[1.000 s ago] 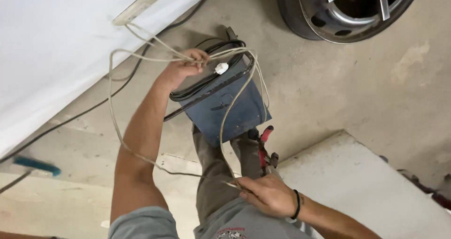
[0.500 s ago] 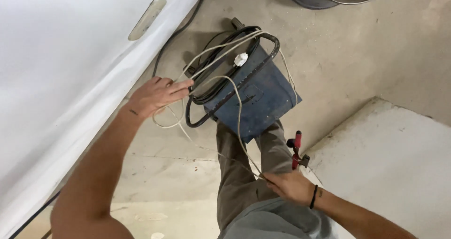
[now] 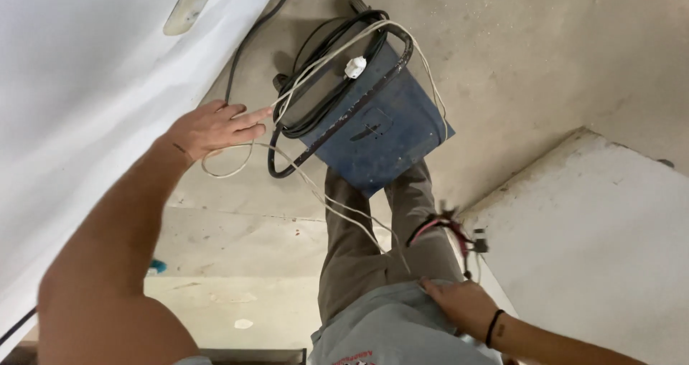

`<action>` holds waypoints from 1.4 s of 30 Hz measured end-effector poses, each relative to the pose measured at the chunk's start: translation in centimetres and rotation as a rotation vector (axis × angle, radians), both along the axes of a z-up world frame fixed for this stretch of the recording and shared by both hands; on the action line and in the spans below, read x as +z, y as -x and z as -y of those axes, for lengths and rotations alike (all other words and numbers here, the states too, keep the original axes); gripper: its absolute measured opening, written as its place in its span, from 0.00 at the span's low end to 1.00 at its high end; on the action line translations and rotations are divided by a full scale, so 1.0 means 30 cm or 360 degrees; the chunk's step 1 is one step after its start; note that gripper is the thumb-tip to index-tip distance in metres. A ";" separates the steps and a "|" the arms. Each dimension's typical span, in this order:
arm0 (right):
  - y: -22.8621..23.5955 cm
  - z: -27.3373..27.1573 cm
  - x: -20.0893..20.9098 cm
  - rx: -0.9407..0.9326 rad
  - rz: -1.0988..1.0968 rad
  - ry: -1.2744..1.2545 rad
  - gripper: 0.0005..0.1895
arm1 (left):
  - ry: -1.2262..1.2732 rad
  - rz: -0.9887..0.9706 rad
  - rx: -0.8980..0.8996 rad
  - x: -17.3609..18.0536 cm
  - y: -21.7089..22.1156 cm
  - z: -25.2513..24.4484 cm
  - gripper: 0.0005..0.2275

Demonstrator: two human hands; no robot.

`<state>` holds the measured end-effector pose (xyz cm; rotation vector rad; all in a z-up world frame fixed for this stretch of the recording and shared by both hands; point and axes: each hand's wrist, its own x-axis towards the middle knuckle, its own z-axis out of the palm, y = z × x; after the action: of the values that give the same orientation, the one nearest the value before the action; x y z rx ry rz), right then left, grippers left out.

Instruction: The person uses pliers to strip and cut wires connected to a copper coil assembly on a workbench. They then move to the floor to plug a power cord into a wall outlet and return to the workbench to connect a smartphone charger to the setup.

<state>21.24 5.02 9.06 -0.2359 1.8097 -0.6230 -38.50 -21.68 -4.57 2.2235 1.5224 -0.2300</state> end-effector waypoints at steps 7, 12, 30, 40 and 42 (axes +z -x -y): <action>0.132 -0.299 -0.001 -0.0150 0.0318 -0.0736 0.34 | 0.0163 0.0129 -0.0204 0.151 0.022 -0.042 0.34; 0.019 -0.314 -0.004 -0.0639 0.0346 -0.0705 0.31 | 0.0186 0.0561 -0.0163 0.274 -0.198 0.010 0.25; -0.200 -0.388 -0.288 -0.0770 -0.0151 -0.1533 0.16 | 0.0194 0.1282 0.2640 -0.268 -0.539 0.025 0.23; 0.610 -0.850 -0.098 -0.0867 -0.0046 -0.1556 0.15 | 0.0813 0.0838 0.3740 -0.388 -0.493 -0.022 0.31; 0.722 -0.941 -0.133 -0.0811 -0.0318 -0.1567 0.16 | 0.0772 0.1116 0.3978 -0.113 -0.441 -0.150 0.28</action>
<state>-0.42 33.24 5.08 0.8687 2.1688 0.0187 -25.26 -17.19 -7.95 -0.8099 2.0145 0.7210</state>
